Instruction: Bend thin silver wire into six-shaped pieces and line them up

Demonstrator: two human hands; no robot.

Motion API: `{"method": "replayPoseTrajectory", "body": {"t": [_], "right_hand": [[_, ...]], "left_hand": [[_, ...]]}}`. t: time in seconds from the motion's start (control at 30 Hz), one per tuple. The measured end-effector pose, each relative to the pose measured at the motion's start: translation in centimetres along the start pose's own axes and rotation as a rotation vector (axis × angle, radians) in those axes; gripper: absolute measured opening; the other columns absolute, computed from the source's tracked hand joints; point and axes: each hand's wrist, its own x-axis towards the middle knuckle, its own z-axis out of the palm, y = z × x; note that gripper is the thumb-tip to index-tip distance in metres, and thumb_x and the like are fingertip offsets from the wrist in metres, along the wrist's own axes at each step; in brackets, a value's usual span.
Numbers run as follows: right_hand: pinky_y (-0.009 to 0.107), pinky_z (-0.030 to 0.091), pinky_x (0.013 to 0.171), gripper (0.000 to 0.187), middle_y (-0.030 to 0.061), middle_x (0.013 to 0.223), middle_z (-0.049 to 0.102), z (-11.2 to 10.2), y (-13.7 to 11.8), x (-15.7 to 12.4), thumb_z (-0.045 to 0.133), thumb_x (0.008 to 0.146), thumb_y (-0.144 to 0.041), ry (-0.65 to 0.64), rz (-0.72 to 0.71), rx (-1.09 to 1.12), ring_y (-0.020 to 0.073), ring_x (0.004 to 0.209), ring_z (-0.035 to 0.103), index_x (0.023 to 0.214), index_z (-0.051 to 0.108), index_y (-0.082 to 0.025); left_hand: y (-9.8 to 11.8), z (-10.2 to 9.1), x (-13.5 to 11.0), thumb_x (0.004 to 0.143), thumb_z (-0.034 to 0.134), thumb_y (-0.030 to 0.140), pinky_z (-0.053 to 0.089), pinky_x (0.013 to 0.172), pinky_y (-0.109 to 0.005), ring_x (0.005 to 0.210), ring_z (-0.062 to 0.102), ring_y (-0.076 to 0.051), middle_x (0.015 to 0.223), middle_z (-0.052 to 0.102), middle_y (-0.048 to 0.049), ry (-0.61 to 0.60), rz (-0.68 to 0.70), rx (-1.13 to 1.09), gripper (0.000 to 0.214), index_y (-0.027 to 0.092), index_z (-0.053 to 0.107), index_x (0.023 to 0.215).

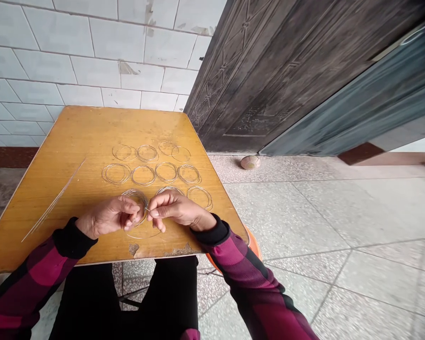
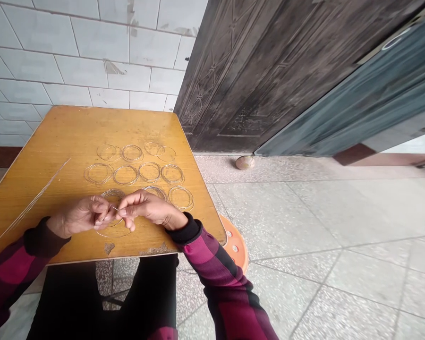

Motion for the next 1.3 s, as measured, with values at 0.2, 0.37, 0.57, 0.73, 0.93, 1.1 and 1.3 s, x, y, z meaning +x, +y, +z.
{"method": "replayPoseTrajectory", "body": {"t": [0.2,0.37,0.57,0.73,0.93,1.1,1.3], "right_hand": [[0.018,0.049,0.046,0.017,-0.0027,0.057,0.068,0.3,0.0,-0.2,0.072,0.082,-0.029,-0.039,0.056,-0.023,0.0065,0.044,0.059,0.082,0.071,-0.012],[0.017,0.05,0.046,0.017,-0.0032,0.056,0.067,0.5,-0.3,-0.2,0.074,0.08,-0.027,-0.099,0.126,-0.078,0.006,0.044,0.058,0.085,0.072,-0.011],[0.016,0.049,0.048,0.019,-0.0018,0.062,0.068,0.4,-0.3,-0.3,0.074,0.079,-0.029,-0.145,0.208,-0.152,0.0046,0.048,0.057,0.086,0.073,-0.011],[0.017,0.049,0.05,0.023,0.0037,0.079,0.074,0.3,-0.3,-0.2,0.072,0.082,-0.031,-0.157,0.226,-0.244,0.0037,0.05,0.058,0.092,0.073,-0.011],[0.017,0.048,0.049,0.025,0.0009,0.07,0.07,0.1,-0.3,-0.2,0.074,0.079,-0.035,-0.079,0.205,-0.276,0.0044,0.049,0.057,0.084,0.07,-0.011],[0.018,0.046,0.048,0.025,-0.0014,0.066,0.066,0.4,-0.3,-0.2,0.071,0.083,-0.036,0.025,0.039,-0.343,0.005,0.049,0.055,0.084,0.065,-0.012],[0.024,0.048,0.062,0.022,0.004,0.079,0.068,1.2,-0.2,-0.6,0.052,0.098,-0.027,0.26,-0.489,-1.201,0.0111,0.068,0.062,0.11,0.065,-0.014]], "left_hand": [[-0.2,0.5,0.3,0.069,0.074,0.039,0.04,0.057,-0.022,0.051,0.052,-0.009,0.054,0.056,-0.0015,-0.021,-0.049,-0.013,0.031,0.013,0.068,0.053],[-0.4,0.7,0.4,0.066,0.078,0.041,0.039,0.053,-0.022,0.048,0.052,-0.009,0.052,0.057,-0.0018,-0.078,-0.147,-0.022,0.033,0.012,0.068,0.053],[-1.1,0.5,0.7,0.066,0.078,0.04,0.037,0.046,-0.022,0.046,0.05,-0.009,0.05,0.059,-0.0032,-0.1,-0.256,-0.007,0.032,0.013,0.069,0.053],[-1.4,0.5,0.8,0.068,0.077,0.039,0.033,0.041,-0.02,0.045,0.048,-0.008,0.053,0.06,-0.0039,-0.1,-0.302,-0.028,0.031,0.011,0.069,0.056],[-1.1,0.6,0.7,0.067,0.079,0.03,0.032,0.041,-0.019,0.048,0.049,-0.007,0.06,0.06,-0.0031,-0.064,-0.314,-0.076,0.024,0.008,0.07,0.069],[-0.9,0.8,0.6,0.064,0.085,0.033,0.031,0.044,-0.017,0.051,0.045,-0.005,0.063,0.057,-0.0029,-0.025,-0.204,-0.158,0.032,0.007,0.065,0.062],[-0.9,0.4,0.6,0.071,0.083,0.03,0.035,0.05,-0.016,0.055,0.043,-0.004,0.067,0.054,-0.0018,0.078,-0.038,-0.196,0.028,0.008,0.067,0.073]]}}
